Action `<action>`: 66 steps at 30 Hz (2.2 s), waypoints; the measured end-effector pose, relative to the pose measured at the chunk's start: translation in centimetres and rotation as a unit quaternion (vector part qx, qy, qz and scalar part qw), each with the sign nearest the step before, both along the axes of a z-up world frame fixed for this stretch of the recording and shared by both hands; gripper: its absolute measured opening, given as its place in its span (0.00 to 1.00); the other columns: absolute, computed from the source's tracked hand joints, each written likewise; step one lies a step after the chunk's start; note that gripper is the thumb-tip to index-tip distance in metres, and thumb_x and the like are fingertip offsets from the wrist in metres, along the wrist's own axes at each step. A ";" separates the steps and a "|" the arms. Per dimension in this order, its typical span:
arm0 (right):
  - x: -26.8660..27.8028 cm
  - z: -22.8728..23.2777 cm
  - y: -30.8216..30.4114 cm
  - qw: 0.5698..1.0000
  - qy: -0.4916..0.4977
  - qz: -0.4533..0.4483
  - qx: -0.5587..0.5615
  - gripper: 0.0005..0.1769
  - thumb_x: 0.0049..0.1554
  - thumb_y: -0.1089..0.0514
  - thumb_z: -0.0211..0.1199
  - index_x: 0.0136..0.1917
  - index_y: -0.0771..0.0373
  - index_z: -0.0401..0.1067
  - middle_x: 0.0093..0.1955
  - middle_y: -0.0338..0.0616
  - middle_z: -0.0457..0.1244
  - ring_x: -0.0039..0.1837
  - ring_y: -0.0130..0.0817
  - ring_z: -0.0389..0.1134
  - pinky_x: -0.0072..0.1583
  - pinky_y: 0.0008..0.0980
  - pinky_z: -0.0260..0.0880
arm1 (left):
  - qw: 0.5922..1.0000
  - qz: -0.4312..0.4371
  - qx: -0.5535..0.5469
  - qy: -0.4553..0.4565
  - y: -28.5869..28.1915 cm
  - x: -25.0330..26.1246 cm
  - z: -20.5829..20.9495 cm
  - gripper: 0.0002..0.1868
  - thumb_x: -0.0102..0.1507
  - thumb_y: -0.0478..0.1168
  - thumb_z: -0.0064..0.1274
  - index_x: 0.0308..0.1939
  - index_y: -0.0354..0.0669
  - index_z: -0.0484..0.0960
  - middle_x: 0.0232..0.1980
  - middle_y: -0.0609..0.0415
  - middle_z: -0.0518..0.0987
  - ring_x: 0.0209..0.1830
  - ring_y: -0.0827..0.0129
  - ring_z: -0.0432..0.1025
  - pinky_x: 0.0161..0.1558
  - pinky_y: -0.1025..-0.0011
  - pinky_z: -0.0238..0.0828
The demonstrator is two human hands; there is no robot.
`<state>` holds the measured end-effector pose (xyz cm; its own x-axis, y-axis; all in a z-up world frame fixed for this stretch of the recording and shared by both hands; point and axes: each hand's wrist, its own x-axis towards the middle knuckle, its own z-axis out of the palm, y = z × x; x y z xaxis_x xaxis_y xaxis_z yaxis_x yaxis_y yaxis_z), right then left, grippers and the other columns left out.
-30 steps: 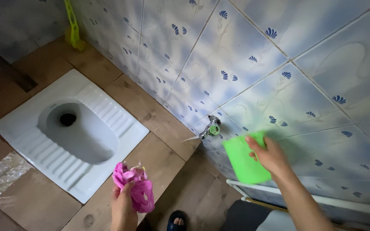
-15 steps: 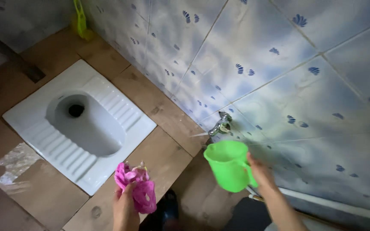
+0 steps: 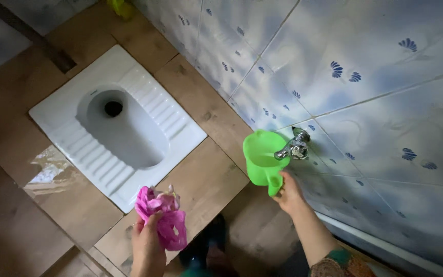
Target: The person cleans a bathroom by wiping a wall-mounted tap with a pink cloth, then uses a white jug to scoop water from a bucket and pour it into the toilet. They move a blue bucket and stool, rinse the cloth under a tap near a squat toilet, and continue wiping surfaces.
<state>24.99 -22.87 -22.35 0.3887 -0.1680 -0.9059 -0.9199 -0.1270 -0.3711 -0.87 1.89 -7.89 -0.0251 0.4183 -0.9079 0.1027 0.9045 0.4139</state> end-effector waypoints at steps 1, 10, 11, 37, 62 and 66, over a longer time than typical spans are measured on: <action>0.3 -1.1 -0.5 1.000 -0.004 -0.019 -0.003 0.27 0.60 0.44 0.56 0.71 0.50 0.65 0.70 0.44 0.63 0.70 0.42 0.63 0.73 0.57 0.57 | 1.000 0.001 -0.011 0.013 0.2 0.4 0.7 0.21 0.65 0.33 0.45 0.63 0.40 0.74 0.57 0.45 0.76 0.60 0.56 0.69 0.65 0.53 0.62; 0.4 -1.6 -0.6 0.998 0.005 0.021 -0.059 0.37 0.50 0.32 0.63 0.68 0.47 0.68 0.59 0.52 0.65 0.62 0.47 0.65 0.66 0.64 0.65 | 0.999 0.029 -0.005 0.046 -0.7 -0.8 -3.5 0.17 0.64 0.37 0.51 0.57 0.42 0.73 0.49 0.47 0.79 0.45 0.61 0.72 0.42 0.65 0.64; 0.5 -3.1 -1.4 0.998 -0.006 0.007 -0.060 0.29 0.52 0.38 0.64 0.64 0.49 0.70 0.52 0.55 0.67 0.56 0.47 0.68 0.64 0.68 0.67 | 0.999 0.030 0.009 0.042 -1.0 -1.3 -5.0 0.16 0.63 0.38 0.52 0.56 0.43 0.74 0.45 0.49 0.79 0.42 0.62 0.72 0.39 0.66 0.62; 0.5 0.5 -0.5 0.996 0.011 0.028 -0.086 0.27 0.53 0.42 0.61 0.65 0.45 0.65 0.64 0.47 0.59 0.63 0.49 0.60 0.63 0.62 0.64 | 0.998 0.064 0.017 -0.007 -2.8 0.2 -1.5 0.20 0.62 0.33 0.50 0.58 0.49 0.76 0.50 0.52 0.80 0.47 0.65 0.72 0.44 0.67 0.65; 0.4 15.9 -12.1 0.961 -0.208 0.153 -0.100 0.28 0.56 0.36 0.64 0.36 0.64 0.79 0.35 0.52 0.72 0.35 0.44 0.71 0.37 0.43 0.68 | 0.998 0.026 -0.051 -0.021 -1.5 3.2 9.2 0.32 0.66 0.30 0.43 0.75 0.46 0.64 0.73 0.41 0.68 0.74 0.44 0.61 0.75 0.40 0.53; 2.3 24.3 -7.0 0.895 -0.261 0.317 -0.173 0.36 0.57 0.26 0.51 0.35 0.60 0.76 0.45 0.46 0.71 0.50 0.40 0.69 0.57 0.39 0.59 | 0.998 0.042 -0.004 -0.053 -2.0 2.2 3.5 0.24 0.63 0.29 0.47 0.65 0.40 0.69 0.61 0.41 0.75 0.61 0.48 0.70 0.66 0.45 0.66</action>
